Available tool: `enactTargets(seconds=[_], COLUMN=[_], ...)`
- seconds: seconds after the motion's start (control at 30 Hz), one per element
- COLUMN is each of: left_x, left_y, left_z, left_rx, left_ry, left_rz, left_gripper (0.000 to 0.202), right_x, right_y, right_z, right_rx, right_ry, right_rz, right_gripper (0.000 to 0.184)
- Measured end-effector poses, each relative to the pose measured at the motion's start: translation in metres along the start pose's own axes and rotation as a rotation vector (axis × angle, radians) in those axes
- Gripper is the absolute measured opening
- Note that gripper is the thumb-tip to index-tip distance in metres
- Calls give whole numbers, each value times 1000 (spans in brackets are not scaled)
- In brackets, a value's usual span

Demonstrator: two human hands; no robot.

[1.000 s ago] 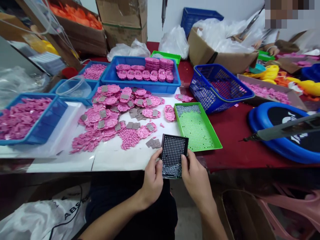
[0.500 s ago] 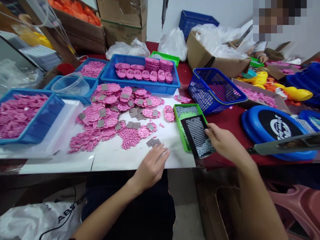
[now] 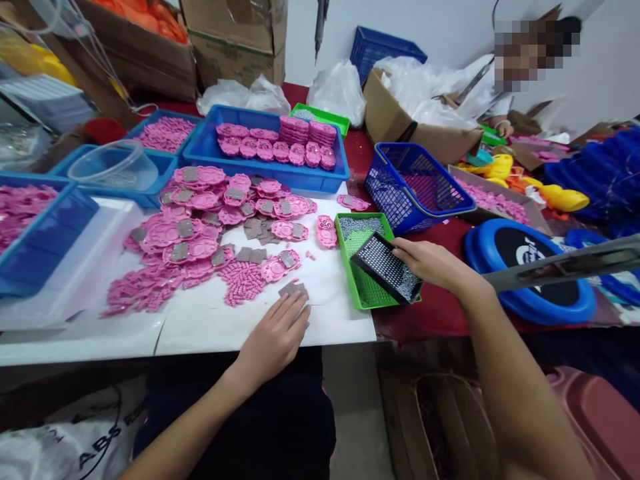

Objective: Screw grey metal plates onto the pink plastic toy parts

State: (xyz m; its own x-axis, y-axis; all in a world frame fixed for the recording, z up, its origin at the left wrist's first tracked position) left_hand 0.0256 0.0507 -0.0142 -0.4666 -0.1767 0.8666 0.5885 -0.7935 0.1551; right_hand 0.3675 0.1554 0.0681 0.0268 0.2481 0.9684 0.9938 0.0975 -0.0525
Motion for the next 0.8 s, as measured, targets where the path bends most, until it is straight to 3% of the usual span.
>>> enactTargets(seconds=[0.4,0.8], left_x=[10,8], left_y=[1,4], left_z=[9,13], left_rx=[44,61], left_ry=[98,64], left_rz=[-23,-2], left_gripper=[29,31], right_x=[-7,-5], right_y=[3,2], right_z=[19,26], right_rx=[156,279], right_ry=[33,33], right_rz=[-169,-190], right_gripper=[48,46])
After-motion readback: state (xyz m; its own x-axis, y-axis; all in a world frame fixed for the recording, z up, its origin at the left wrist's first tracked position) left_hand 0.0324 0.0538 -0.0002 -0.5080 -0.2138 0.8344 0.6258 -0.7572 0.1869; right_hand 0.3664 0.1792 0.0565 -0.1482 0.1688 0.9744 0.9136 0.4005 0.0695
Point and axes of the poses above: each hand's wrist, its own z-axis towards the middle knuckle, its own x-axis out of the back of the hand, y = z × x, the point moved 5 cm from there along z, towards the middle knuckle, and after that the axes turned 2 degrees about -y, right-handed, at the moved point
